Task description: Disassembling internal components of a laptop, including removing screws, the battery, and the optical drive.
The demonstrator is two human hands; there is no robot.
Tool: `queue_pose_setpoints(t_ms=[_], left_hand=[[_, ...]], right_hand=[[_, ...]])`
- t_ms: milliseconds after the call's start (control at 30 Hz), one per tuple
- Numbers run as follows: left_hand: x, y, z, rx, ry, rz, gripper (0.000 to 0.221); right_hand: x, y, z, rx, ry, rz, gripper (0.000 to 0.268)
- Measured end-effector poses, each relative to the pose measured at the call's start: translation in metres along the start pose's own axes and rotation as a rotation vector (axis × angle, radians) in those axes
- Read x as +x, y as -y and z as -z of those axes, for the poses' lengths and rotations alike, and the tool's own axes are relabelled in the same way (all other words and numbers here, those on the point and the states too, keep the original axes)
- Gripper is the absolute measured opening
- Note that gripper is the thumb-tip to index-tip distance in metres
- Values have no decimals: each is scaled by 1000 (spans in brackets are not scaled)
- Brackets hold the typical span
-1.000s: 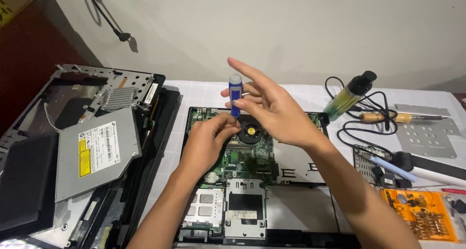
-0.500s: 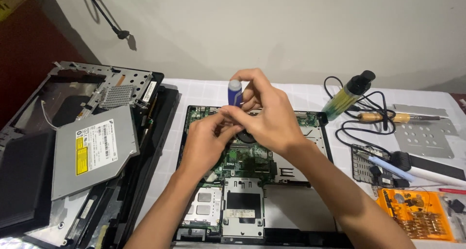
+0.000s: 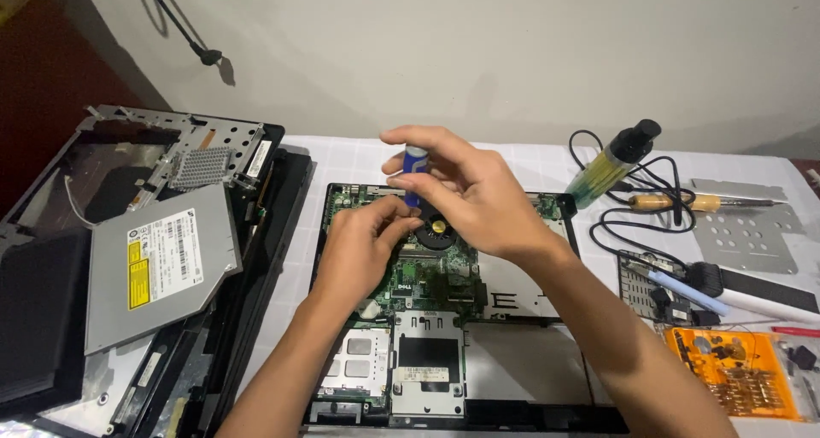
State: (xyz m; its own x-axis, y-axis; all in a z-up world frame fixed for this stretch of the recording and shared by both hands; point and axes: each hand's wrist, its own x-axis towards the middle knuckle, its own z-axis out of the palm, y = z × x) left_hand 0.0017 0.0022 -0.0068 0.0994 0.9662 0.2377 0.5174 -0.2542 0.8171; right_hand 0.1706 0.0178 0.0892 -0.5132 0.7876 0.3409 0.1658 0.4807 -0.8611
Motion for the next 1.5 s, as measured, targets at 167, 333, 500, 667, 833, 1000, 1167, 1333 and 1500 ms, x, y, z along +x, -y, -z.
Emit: queue_pose_setpoints(t_ms=[167,333,500,667,833,1000,1167,1333,1500], left_hand=[[0,-2,-1,-12,26,34,10],[1,-5,-2,-2,55,54,8],[1,-5,-3,-27,67,77,4],[1,1,-4,-2,70,71,13],[2,-6,1,6,68,76,16],[2,-12,11,-135,59,120,19],[7,-15,28,-67,-93,371,23],[5,-3,32,126,-29,322,28],[2,0,36,259,197,266,58]], right_hand=[[1,-8,-8,-127,-163,29,27],[0,-20,-11,-216,-278,80,28],[-2,-23,-14,-407,-398,236,23],[-3,-22,-14,-410,-330,256,25],[3,-3,-2,-281,-143,81,46],[4,5,10,-191,71,-47,53],[7,-5,13,-186,-75,-47,53],[8,-8,11,-179,-167,-97,51],[7,-12,10,-196,-193,-41,48]])
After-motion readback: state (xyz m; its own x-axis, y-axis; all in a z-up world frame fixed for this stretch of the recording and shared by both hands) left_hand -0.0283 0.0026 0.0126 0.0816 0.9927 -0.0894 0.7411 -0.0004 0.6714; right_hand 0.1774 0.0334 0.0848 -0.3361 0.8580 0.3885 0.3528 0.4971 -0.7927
